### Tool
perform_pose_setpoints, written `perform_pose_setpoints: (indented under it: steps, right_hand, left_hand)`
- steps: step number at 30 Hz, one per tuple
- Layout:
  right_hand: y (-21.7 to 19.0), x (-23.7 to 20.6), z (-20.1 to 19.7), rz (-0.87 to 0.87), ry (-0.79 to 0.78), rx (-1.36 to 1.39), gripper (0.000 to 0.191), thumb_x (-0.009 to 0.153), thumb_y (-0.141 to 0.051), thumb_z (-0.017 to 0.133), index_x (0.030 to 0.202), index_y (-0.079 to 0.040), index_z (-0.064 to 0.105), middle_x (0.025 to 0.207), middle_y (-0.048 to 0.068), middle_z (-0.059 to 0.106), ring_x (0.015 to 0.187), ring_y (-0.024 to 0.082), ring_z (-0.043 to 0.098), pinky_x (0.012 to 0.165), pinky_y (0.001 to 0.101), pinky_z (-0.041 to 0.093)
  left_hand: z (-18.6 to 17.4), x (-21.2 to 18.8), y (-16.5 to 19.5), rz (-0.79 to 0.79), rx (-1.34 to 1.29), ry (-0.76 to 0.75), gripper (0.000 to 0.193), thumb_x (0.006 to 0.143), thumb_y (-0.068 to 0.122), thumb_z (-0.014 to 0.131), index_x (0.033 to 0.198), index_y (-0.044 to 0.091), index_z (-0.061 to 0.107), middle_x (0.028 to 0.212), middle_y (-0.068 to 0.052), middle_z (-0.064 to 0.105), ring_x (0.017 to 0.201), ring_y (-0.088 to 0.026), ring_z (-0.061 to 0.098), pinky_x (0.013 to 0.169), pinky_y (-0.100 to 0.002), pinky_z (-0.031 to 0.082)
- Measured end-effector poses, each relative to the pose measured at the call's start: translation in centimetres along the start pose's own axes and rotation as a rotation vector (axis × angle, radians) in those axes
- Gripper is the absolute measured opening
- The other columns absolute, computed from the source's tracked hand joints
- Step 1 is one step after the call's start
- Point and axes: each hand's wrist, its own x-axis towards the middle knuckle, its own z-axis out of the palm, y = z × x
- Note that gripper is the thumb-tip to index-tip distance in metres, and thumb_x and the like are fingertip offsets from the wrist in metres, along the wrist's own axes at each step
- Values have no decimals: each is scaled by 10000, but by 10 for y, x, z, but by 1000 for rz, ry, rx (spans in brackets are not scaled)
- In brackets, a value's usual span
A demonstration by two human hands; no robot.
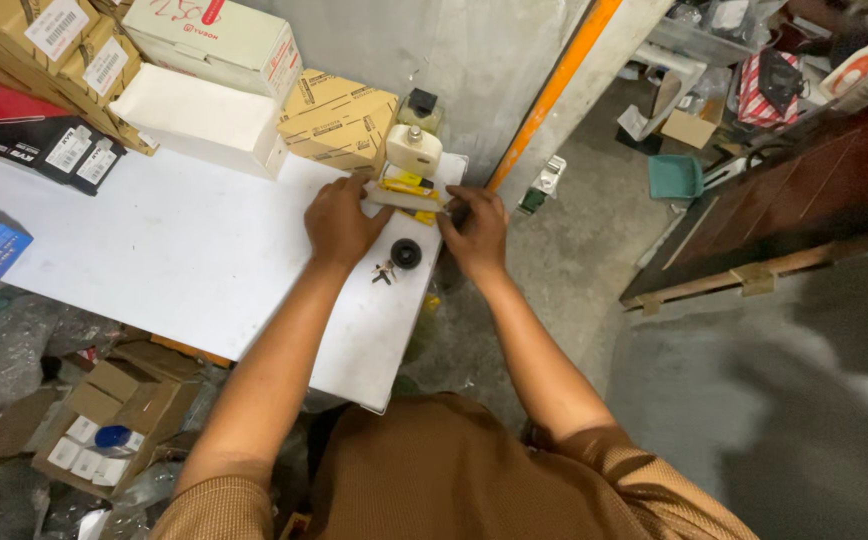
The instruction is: The person sorts and stacks cardboard parts boxes on a white table, moving boxes one at a time into piles and repositioning them. They open a small white box, handle a small bottle and loose parts, reach into a lower shelf to retrieve a box, and continue stacking boxes on the table.
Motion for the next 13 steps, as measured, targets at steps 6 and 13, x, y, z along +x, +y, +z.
perform_pose_setpoints:
  steps: [6, 13]
  right_hand:
    - [-24, -19, -24, 28, -4, 52, 488, 765, -176, 810, 1238, -136, 698, 1118, 76, 689, 1133, 291, 610, 1036, 422, 468]
    - [-68, -25, -30, -70, -345, 19, 521, 722, -263, 849, 1204, -139, 696, 1203, 82, 729, 1157, 296, 621, 1005, 432, 415]
  left_hand:
    - [-35, -23, 4, -29, -56, 9, 408, 801, 236, 791, 1186, 119, 721, 1019, -51, 725, 926, -265, 694, 766, -407, 553]
    - [-74, -55, 2, -202, -63, -188, 408, 801, 213, 763, 1201, 143, 717, 1057, -47, 727, 841, -239, 703, 763, -386, 556]
